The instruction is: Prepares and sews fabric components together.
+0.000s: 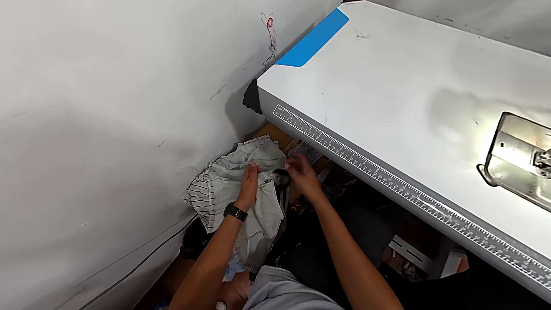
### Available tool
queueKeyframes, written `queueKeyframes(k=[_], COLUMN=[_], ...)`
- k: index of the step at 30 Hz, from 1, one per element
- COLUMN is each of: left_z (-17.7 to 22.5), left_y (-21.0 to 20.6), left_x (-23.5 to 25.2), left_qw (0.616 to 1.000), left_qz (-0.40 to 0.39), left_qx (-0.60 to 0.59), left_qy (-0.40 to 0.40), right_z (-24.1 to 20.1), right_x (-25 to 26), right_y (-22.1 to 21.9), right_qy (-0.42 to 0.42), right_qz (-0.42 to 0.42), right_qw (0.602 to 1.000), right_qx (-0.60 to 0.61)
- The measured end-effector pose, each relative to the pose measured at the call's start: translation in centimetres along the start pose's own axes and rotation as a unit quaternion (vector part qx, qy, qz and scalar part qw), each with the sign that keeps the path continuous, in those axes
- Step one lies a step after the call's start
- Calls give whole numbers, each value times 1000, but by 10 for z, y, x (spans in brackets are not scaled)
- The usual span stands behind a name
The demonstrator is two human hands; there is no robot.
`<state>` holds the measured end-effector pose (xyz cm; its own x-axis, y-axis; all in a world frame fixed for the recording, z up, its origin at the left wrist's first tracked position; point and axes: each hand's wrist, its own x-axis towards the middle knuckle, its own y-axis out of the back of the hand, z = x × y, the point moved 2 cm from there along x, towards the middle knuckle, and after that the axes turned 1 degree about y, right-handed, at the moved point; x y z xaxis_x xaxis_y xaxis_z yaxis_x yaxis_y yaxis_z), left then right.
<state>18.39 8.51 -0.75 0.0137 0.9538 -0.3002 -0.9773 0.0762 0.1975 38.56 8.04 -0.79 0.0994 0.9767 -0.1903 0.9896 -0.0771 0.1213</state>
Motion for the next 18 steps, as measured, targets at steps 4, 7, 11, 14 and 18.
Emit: queueKeyframes(k=[4,7,11,14,18], left_z=[-12,-9,-18,-25,-25], left_y=[29,34,30,34,42], left_x=[2,-5,-1,0,-2], left_qw=[997,986,949,923,924], left_qz=[-10,-38,-104,-127,-212], left_qx=[65,126,245,314,252], left_qy=[-44,-106,-169,-180,-196], right_z=[2,28,39,33,26], right_x=[-43,-63,-48,-48,-66], right_y=[13,-31,-69,-72,-68], right_qy=[-77,-165,-143,-100,183], right_qz=[49,-137,-84,-76,-33], right_qw=[984,964,983,989,958], right_qx=[-152,-156,-80,-83,-217])
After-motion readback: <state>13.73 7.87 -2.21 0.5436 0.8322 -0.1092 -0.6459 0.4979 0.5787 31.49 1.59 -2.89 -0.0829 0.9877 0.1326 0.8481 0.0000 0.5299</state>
